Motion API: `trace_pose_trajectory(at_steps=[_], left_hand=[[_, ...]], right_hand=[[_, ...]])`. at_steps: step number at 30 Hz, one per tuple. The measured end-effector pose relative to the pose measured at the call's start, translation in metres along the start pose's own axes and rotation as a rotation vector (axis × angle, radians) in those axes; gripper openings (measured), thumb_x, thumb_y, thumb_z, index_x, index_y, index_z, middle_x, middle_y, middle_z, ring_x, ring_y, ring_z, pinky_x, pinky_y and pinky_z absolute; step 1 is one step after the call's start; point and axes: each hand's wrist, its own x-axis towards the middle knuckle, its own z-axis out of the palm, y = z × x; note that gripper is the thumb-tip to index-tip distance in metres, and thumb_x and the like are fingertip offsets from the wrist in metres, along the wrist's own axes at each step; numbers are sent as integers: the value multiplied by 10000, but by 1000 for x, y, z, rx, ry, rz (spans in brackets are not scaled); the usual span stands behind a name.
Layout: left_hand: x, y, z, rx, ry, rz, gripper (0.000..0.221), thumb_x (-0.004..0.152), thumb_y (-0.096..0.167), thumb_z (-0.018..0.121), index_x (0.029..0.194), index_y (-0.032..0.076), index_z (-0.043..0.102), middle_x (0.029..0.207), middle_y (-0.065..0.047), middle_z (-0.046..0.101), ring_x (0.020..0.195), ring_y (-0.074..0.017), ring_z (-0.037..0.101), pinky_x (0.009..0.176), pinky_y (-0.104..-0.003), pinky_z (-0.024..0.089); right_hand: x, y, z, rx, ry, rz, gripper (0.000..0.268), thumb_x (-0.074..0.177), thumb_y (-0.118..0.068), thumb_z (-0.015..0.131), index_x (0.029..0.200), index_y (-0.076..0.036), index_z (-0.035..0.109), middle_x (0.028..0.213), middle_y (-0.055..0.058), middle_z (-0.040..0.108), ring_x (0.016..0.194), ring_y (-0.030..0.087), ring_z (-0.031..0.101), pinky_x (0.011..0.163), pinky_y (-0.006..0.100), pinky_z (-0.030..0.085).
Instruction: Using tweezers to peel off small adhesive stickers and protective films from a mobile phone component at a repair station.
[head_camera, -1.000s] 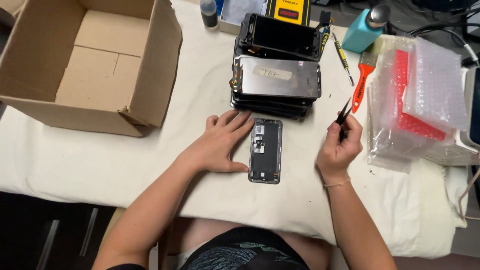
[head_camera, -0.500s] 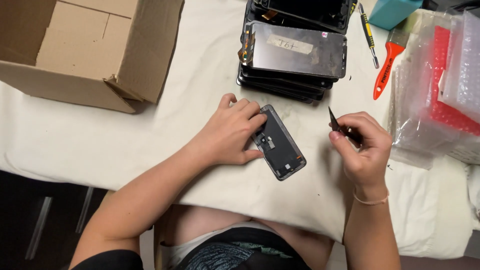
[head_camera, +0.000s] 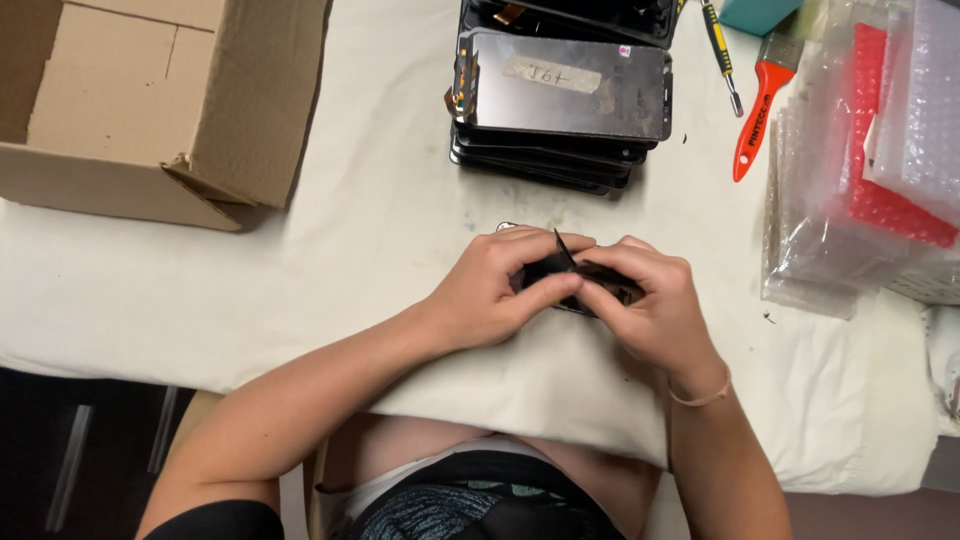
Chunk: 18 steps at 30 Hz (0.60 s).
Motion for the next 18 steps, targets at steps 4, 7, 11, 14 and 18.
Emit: trace_pose_trajectory(at_steps=[4,7,11,14,18], left_hand=[[-2,-11,-2,-85,45,-50,212,1019,267,650,1150,125,736,1033,-44,792,1024,-266,760,937,-389,554],[1,-14,-8,-109,26,-78,193,1010,233,664,1149,125,743,904,-15,803,946,-185,774,906,-326,579],[2,-5,-38,-84,93,-61,227,1058,194,584,1222,97,707,875,-78,753,892,-199,713,865,-348,568],[2,9,-65,60,-55,-168,331,1074,218,527,1364,90,623,722,-77,696,726,-191,647,762,-352,555],[9,19,-71,320,-416,-514,290,979,275,650,1124,24,655,801,-167,750,715,-321,735,661,-408,581]], right_hand=[[1,-5,6,55,11,29,155,876,25,745,1026,-1,773,857,132,766,773,203,690,730,342,583],[4,-8,2,85,-29,54,153,905,23,723,1052,23,765,939,163,777,872,237,728,788,383,584],[4,-5,-16,-55,34,51,240,954,-6,715,1190,38,729,1061,189,744,995,299,702,848,393,540],[7,9,-30,-97,-29,137,254,1017,-64,644,1246,-10,738,1030,166,711,960,258,656,855,389,519],[3,0,-28,-149,-170,237,245,1003,-70,613,1182,-21,772,952,194,706,879,313,680,863,450,534]])
